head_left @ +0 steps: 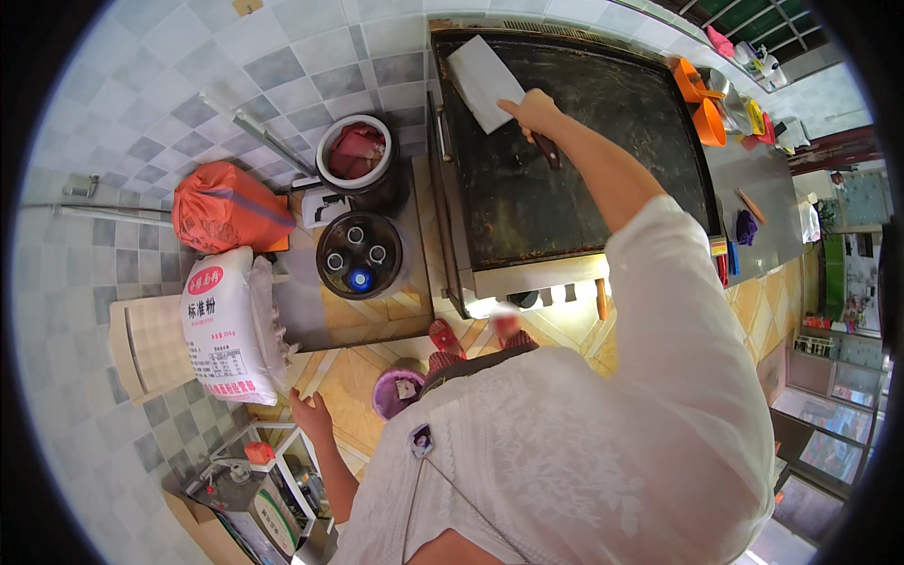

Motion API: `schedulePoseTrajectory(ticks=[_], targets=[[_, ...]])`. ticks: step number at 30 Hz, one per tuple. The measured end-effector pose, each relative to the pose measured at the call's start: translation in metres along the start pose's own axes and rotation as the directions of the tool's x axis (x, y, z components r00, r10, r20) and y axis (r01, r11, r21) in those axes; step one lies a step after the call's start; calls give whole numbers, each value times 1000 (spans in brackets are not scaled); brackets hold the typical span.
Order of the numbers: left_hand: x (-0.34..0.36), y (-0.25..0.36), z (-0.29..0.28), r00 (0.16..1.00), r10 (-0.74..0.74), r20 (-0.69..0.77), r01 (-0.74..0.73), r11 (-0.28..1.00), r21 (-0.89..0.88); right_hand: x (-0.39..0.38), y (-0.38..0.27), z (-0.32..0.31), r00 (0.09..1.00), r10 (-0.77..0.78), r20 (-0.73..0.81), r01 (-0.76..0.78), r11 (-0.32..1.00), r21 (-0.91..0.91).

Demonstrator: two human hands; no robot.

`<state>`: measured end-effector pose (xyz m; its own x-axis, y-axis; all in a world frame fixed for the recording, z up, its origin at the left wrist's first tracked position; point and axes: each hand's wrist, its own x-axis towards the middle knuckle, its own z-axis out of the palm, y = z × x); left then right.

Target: The person flips and removes cooked pancakes from a grill using tongs, then scrapes the griddle surface with a metal spatula. They repeat the process of flipping and removing pancakes while periodically cleaning the cooking surface.

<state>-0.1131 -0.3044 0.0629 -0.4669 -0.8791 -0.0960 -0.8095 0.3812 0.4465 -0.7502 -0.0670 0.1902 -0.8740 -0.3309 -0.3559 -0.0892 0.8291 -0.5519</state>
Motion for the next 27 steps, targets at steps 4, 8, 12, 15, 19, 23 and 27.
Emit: schedulePoseTrajectory(ticks=[4,8,12,15,19,23,27], targets=[[-3,4,7,1000,-7,31,7,1000,2,-45,37,4,995,-82,47,84,996,-41],[-7,16,11,1000,-17,13,17,1000,-23,-89,34,-15,989,-74,128,90,988,-123],[-11,38,8,999,-12,33,11,1000,24,-19,29,-23,996,-32,80,43,989,-142],[-21,40,6,1000,-23,-1,23,999,24,40,10,-21,996,-88,18,90,991,-103],[-52,29,1,993,-116,20,116,993,12,32,-7,-21,999,-37,26,38,997,-61],[-70,27,14,989,-135,61,135,991,11,-12,30,-24,983,-61,173,80,991,-108],[-63,52,19,995,-88,44,88,996,-3,-85,64,-17,968,-51,244,82,990,-118]])
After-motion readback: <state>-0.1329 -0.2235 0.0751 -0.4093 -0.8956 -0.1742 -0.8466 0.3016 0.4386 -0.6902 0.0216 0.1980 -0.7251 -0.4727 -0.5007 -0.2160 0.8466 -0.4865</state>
